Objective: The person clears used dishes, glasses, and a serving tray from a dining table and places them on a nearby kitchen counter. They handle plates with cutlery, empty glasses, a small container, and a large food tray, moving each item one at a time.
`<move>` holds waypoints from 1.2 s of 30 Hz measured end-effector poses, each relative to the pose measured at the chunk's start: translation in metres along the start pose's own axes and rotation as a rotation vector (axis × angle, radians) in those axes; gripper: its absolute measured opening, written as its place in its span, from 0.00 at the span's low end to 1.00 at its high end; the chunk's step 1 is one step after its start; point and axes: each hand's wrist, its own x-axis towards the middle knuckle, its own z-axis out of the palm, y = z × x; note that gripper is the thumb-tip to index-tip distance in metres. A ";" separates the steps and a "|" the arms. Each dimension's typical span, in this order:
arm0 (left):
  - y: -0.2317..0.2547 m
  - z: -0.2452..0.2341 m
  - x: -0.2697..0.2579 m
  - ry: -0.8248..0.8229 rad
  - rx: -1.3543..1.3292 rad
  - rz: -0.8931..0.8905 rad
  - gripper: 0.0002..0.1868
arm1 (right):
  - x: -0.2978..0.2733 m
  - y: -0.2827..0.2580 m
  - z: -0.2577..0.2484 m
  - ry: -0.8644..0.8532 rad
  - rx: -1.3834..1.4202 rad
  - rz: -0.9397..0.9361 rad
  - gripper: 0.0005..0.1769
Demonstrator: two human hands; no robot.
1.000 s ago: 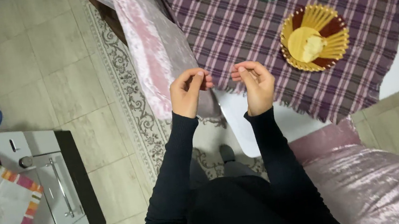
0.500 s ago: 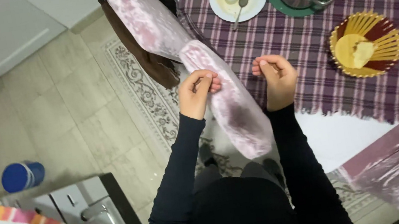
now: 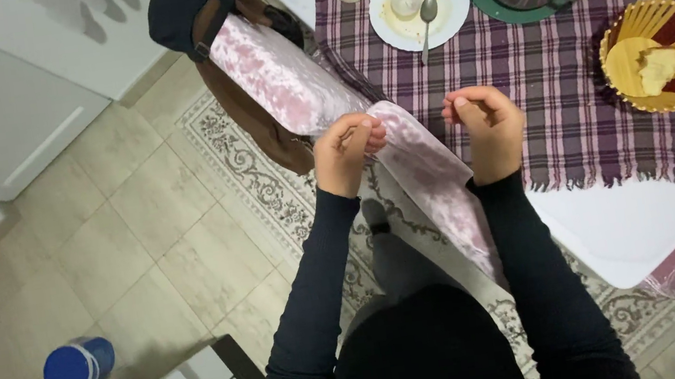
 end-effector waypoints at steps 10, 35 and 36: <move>-0.007 -0.011 0.113 -0.146 0.170 0.096 0.11 | 0.068 0.039 0.009 0.063 -0.154 0.016 0.04; -0.204 0.052 0.390 -0.305 0.488 -0.238 0.21 | 0.272 0.244 -0.013 0.469 -0.121 0.216 0.10; -0.213 0.051 0.392 -0.308 0.513 -0.283 0.20 | 0.275 0.252 -0.014 0.500 -0.125 0.234 0.11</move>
